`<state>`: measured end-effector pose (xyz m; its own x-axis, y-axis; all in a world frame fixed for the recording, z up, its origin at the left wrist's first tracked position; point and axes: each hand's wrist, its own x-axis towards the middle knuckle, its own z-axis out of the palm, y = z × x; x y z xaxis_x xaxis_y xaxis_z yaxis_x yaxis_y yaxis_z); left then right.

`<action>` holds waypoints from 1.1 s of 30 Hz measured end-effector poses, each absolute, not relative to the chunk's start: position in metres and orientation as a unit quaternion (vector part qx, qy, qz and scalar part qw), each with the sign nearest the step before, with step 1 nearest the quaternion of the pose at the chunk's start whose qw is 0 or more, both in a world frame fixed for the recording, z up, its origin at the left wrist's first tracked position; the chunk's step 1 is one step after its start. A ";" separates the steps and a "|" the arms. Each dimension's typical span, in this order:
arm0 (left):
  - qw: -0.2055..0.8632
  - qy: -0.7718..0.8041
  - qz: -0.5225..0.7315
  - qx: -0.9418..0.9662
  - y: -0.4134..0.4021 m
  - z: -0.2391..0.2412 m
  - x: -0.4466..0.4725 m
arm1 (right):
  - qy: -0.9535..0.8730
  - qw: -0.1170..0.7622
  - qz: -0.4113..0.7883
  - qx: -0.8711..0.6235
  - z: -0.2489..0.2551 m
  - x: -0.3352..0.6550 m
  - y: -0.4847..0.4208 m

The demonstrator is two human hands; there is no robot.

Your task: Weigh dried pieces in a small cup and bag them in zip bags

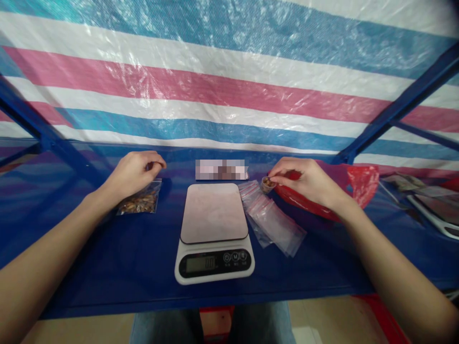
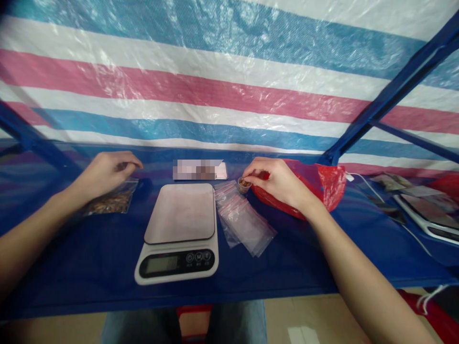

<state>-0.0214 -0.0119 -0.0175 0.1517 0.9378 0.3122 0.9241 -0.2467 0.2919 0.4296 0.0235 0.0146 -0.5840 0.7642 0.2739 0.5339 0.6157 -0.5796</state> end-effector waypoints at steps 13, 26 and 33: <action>0.006 0.600 0.211 0.771 -0.010 -0.021 -0.027 | -0.871 0.268 0.202 -0.359 0.013 0.436 0.026; 0.005 0.620 0.198 0.759 -0.013 -0.015 -0.020 | -0.881 0.283 0.162 -0.344 -0.004 0.428 0.025; 0.003 0.617 0.190 0.764 -0.014 -0.013 -0.021 | -0.873 0.322 0.124 -0.346 -0.005 0.427 0.023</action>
<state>-0.0212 -0.0143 -0.0133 0.1672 0.9432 0.2871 0.9409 -0.2397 0.2392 0.4273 0.0235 -0.0046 -0.5531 0.6841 0.4754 0.5250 0.7293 -0.4387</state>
